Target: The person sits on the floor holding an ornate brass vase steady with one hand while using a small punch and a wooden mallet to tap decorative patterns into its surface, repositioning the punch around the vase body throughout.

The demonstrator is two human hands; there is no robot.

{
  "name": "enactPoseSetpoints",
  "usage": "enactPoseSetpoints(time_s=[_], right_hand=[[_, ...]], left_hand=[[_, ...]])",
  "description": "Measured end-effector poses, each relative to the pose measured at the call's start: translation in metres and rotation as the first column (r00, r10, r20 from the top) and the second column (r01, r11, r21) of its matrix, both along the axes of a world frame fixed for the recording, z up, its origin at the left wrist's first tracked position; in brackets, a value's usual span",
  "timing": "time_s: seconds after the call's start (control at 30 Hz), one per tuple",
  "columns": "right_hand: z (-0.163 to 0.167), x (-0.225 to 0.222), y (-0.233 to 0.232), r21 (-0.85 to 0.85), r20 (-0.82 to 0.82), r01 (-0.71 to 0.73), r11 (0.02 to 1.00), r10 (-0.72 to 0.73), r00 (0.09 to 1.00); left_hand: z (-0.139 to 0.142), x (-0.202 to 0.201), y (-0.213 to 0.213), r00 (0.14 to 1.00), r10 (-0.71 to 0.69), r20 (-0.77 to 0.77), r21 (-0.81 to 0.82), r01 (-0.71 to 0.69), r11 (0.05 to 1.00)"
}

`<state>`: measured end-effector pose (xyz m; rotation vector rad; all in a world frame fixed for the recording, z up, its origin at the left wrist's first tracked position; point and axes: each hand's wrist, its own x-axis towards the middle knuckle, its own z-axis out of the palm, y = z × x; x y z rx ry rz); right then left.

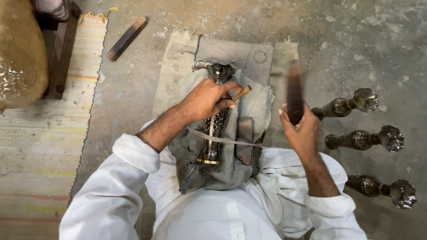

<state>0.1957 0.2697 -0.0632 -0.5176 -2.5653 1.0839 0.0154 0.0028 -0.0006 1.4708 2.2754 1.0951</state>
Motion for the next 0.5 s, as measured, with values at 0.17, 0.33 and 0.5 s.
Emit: enactPoseSetpoints(time_s=[0.17, 0.33, 0.5], right_hand=[[0.026, -0.014, 0.012, 0.258, 0.155, -0.054, 0.965, 0.014, 0.988], [0.037, -0.020, 0.011, 0.473, 0.050, -0.161, 0.866, 0.156, 0.987], [0.040, -0.018, 0.010, 0.198, 0.067, -0.083, 0.977, 0.070, 0.995]], left_hand=[[0.000, 0.002, 0.003, 1.000, -0.002, -0.019, -0.008, 0.001, 1.000], [0.001, 0.001, 0.003, 0.999, -0.010, -0.039, 0.016, 0.010, 1.000], [0.003, 0.001, 0.004, 0.998, -0.001, -0.069, -0.065, -0.003, 0.998]])
